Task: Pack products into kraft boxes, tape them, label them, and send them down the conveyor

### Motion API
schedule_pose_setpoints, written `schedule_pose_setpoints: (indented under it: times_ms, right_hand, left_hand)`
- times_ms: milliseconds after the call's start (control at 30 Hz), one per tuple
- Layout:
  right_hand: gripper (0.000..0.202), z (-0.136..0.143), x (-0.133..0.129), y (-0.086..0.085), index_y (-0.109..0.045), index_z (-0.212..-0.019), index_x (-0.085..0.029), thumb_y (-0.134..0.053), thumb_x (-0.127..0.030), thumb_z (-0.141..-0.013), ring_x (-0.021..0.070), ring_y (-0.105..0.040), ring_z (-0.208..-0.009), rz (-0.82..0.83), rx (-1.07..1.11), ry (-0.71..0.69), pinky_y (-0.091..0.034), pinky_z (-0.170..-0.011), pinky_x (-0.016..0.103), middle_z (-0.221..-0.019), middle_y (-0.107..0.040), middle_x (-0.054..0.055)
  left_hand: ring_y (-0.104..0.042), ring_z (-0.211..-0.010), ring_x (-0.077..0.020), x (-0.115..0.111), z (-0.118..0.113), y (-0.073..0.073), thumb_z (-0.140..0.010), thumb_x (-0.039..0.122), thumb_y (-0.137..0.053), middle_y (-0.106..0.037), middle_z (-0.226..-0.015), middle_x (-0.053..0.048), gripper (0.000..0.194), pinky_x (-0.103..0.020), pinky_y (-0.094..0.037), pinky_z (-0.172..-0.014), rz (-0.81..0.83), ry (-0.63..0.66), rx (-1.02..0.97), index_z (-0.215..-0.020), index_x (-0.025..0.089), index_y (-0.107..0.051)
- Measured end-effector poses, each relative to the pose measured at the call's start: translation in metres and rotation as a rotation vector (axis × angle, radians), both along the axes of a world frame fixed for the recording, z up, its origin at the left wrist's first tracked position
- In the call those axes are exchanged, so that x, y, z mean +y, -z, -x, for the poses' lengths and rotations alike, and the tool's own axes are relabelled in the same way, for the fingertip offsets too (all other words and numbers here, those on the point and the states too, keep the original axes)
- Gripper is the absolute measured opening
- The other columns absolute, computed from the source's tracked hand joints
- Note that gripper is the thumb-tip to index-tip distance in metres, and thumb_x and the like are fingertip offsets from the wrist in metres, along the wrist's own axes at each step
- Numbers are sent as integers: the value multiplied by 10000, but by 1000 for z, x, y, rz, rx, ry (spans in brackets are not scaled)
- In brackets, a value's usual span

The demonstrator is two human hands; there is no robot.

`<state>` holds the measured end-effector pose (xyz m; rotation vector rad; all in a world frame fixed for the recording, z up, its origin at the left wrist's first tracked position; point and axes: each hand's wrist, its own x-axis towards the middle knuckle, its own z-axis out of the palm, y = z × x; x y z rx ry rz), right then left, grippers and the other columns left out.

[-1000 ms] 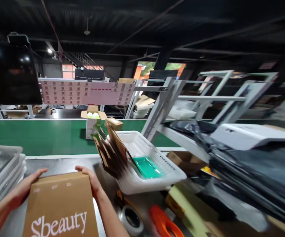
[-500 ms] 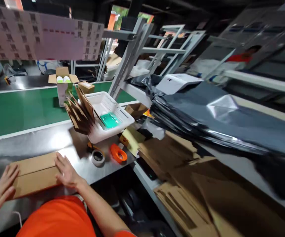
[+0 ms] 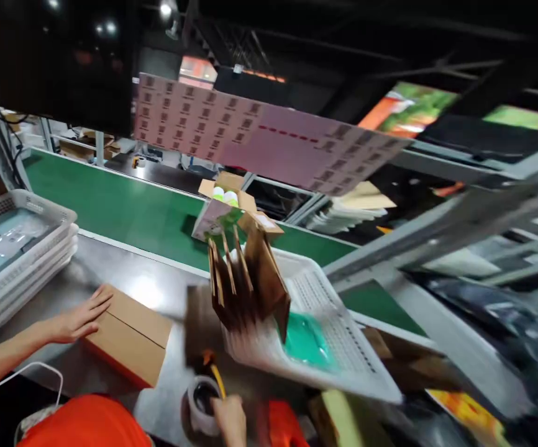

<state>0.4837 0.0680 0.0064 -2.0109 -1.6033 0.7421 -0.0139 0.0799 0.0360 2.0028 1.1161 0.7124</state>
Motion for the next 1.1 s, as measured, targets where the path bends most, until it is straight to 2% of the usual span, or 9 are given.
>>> schedule_pose_setpoints:
  times_ms: [67,133,233,433,567,633,733,867,1100]
  right_hand:
    - [39,5,-3,-13,-625,-664,-331,-590,-328,-648,407,-742,-623,2,61,-72,-603,-635,600,-588,-662,88]
    - [412,13,-2,-38,-752,-1101,-296,-587,-313,-724,380,-802,-861,-90,152,-135,-662,-776,559,-897,-793,102]
    - [719,39,7,-81,-531,-1583,-279,-623,-280,-871,345,-727,-1254,-381,184,-360,-624,-1034,543,-1360,-719,132]
    - [684,119,28,-99,-636,-1535,-375,-631,-137,-893,323,-716,-1206,-613,-68,-932,-637,-966,455,-1431,-659,128]
    - [716,127,33,-84,-597,-1572,-369,-623,-124,-900,323,-709,-1226,-600,-129,-945,-646,-948,454,-1430,-655,144]
    - [655,121,33,-82,-621,-1544,-371,-669,-174,-922,319,-713,-1222,-589,-113,-923,-647,-957,455,-1429,-657,142]
    - [623,114,32,-83,-630,-1533,-370,-660,-184,-940,321,-716,-1224,-591,-93,-937,-644,-973,458,-1441,-649,141]
    - [781,116,33,-88,-520,-1626,-405,-579,-102,-909,322,-692,-1268,-602,-156,-1001,-640,-993,466,-1477,-616,131]
    - [815,133,42,-121,-474,-1661,-403,-644,-165,-901,349,-689,-1273,-428,-230,-1149,-634,-1012,464,-1490,-598,144]
  left_hand:
    - [10,-1700,-401,-1,-1,2,-1072,493,-580,-249,-1811,-148,667,-687,-98,-1349,10,3,-32,-1683,249,-468]
    - [24,-1703,-392,-3,-1,2,-1069,497,-587,-250,-1812,-145,674,-682,-88,-1351,34,10,-59,-1680,240,-471]
    - [30,-1705,-385,-4,1,1,-1062,489,-600,-251,-1813,-129,662,-691,-64,-1347,48,20,-82,-1668,249,-489]
    - [-9,-1715,-361,-2,-1,3,-1084,476,-540,-270,-1810,-125,606,-657,-83,-1365,8,3,-119,-1643,242,-526]
    - [-234,-1682,-400,-8,-18,-8,-1011,511,-633,-508,-1699,-120,453,-670,-144,-1357,12,-142,-166,-1364,263,-771]
    - [-434,-1575,-414,-15,-37,-18,-968,530,-680,-650,-1562,-137,363,-635,-264,-1328,26,-367,-272,-1132,248,-840]
    - [-730,-1097,-343,-26,-74,-36,-930,650,-678,-785,-1165,-179,489,-489,-586,-978,350,-724,-655,-996,183,-808]
    - [-687,-771,-217,-28,-107,-57,-715,818,-806,-762,-902,-107,729,-333,-549,-687,991,-588,-1103,-977,139,-758]
    - [-613,-616,-168,-12,-106,-55,-644,612,-922,-723,-690,-31,505,-272,-395,-557,962,-668,-1019,-785,154,-763]
